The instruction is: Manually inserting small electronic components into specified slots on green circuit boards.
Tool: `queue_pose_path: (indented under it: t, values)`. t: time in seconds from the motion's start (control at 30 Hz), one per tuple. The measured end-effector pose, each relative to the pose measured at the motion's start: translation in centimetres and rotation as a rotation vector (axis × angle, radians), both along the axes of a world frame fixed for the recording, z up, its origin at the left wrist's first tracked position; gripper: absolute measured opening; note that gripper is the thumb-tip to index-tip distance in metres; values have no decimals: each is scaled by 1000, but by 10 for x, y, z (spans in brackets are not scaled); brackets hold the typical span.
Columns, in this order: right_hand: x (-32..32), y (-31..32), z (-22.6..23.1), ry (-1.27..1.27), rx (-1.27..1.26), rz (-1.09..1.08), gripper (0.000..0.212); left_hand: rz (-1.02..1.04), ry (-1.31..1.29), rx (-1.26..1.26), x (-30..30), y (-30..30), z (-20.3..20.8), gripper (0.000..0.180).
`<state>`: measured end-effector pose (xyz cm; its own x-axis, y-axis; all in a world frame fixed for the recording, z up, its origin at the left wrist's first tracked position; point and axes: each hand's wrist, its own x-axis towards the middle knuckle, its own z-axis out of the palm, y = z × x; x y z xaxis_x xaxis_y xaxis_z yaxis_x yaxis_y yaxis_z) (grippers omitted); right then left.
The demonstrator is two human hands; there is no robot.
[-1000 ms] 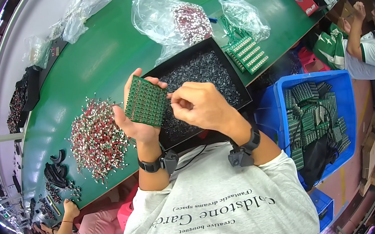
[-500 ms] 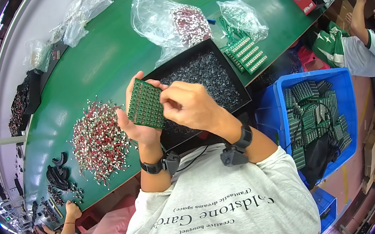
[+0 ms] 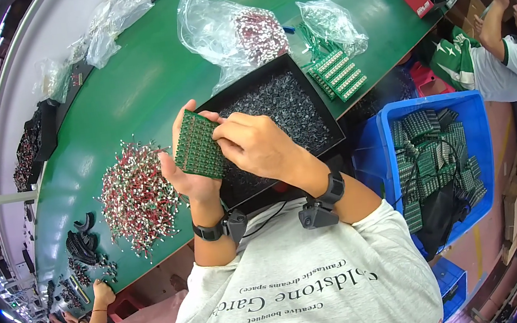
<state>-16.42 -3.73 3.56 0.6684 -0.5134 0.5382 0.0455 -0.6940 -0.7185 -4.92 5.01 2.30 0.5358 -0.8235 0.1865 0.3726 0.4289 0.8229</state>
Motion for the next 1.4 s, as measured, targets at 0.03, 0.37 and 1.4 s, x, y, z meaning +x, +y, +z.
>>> queue_pose_path:
  t: [0.03, 0.37, 1.4]
  values:
    - [-1, -1, 0, -1, 1, 2, 15, -4, -7, 4, 1, 1, 0, 101]
    - [-2, 5, 0, -57, -47, -103, 15, 8, 28, -21, -3, -1, 0, 100]
    - [-4, -3, 3, -73, 44, -66, 14, -23, 58, -69, 2, 3, -3, 100]
